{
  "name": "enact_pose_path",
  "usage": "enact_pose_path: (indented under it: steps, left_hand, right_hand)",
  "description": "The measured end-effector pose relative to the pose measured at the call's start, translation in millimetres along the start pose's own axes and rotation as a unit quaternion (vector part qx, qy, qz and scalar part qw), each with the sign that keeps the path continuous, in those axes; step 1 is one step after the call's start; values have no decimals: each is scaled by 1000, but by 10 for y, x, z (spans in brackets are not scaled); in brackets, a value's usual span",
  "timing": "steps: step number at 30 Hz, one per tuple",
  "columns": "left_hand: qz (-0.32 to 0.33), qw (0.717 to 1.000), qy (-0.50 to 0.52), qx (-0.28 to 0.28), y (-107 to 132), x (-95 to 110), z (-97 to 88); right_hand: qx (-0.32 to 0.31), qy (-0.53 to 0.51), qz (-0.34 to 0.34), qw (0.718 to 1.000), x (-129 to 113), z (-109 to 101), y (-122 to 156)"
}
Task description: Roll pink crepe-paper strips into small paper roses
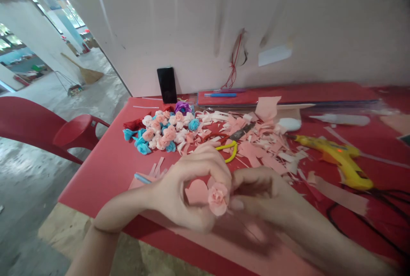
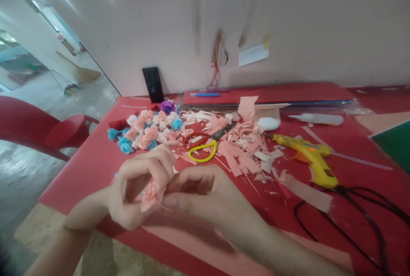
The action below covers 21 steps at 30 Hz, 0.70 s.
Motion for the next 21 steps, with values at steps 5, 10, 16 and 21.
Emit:
enact_pose_path:
  steps: [5,10,16,21]
  left_hand:
    - [14,999,-8,-29,-32,33,-18]
    - [12,998,-12,-54,-73,93,-3]
    - [-2,998,-16,-63,-58,82,-2]
    - [32,997,-24,-64,-86,52,-10]
  right_hand:
    - [-38,-48,75,995,65,1,-29]
    - [-43,-65,104,992,85,24,-27]
    - [-61,-148,122,980,75,61,-48]
    - [-65,-124,83,987,166,22,-22]
Point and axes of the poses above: each hand's wrist, its own y-axis away from the middle knuckle, its own z-axis out of the palm, x = y × z, the point moved 2 cm from there along -y, towards the middle knuckle, and after that the axes turned 3 degrees about -z, right-handed, at the moved point
